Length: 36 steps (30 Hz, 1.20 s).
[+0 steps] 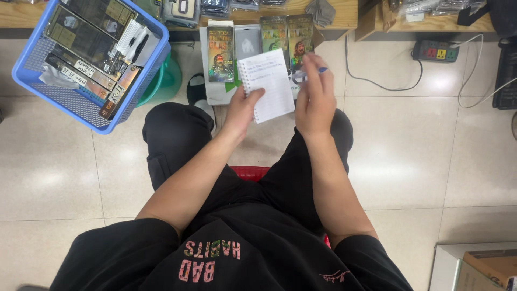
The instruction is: The person sits on a stool and organizes small electronic items, including a green box, a black device, and a white device, by placing them into plastic bags and arranging them on a box.
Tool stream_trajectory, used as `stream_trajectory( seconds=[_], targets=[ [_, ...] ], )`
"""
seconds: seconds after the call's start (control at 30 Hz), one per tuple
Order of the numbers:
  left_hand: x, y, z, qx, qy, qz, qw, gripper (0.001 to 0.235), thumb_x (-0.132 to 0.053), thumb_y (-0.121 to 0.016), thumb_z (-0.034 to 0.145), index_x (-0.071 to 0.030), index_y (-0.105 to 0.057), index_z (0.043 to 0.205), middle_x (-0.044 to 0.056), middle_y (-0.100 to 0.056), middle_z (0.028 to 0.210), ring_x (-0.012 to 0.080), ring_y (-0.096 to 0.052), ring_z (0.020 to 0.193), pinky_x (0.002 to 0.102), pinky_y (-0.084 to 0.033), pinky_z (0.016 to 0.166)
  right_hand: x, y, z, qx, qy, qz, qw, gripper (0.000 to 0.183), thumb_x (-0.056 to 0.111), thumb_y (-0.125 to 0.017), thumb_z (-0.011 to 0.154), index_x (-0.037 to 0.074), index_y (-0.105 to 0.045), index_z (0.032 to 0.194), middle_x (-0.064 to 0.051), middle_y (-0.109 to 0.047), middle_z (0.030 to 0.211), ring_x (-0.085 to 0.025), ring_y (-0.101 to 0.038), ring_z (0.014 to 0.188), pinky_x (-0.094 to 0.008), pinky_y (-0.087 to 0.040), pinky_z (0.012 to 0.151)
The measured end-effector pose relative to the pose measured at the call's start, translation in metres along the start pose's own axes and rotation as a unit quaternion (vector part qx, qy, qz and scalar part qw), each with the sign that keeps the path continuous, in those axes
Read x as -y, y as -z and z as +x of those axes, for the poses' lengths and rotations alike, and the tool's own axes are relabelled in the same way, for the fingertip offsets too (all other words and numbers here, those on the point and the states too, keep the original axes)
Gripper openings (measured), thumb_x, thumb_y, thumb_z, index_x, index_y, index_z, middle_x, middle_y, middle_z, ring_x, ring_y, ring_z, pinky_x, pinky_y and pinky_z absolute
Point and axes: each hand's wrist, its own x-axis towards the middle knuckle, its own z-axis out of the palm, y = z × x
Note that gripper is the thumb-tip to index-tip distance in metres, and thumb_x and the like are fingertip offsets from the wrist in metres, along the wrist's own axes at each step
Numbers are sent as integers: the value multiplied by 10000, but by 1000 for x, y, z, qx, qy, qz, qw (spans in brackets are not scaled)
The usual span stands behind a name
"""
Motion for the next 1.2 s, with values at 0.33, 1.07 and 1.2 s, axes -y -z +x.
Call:
stream_trajectory(
  seconds=[0.33, 1.07, 1.2],
  targets=[
    [33, -3, 23, 7, -86, -102, 991, 571, -223, -788, 1072, -74, -645, 1603, 196, -741, 1509, 282, -678, 1426, 543, -541, 1230, 4, -23, 0, -8, 55, 13, 998, 423, -106, -662, 1059, 78, -793, 1417, -128, -729, 1225, -278, -850, 961, -398, -725, 746],
    [37, -27, 46, 30, -38, -43, 998, 538, -199, -737, 999, -109, -674, 1526, 123, -781, 1445, 264, -722, 1331, 449, -564, 1117, -45, -18, 37, 56, -263, 67, 961, 599, 92, -608, 1143, 194, -459, 1714, -193, -702, 1296, -336, -743, 1039, -491, -627, 891],
    [35, -49, 67, 81, -60, -160, 982, 632, -311, -844, 956, -93, -664, 1522, 153, -784, 1486, 304, -776, 1311, 460, -664, 1094, -68, -33, 40, 163, -293, 11, 942, 913, 266, -766, 1081, 305, -254, 1835, -25, -627, 1010, -267, -663, 951, -460, -555, 849]
  ],
)
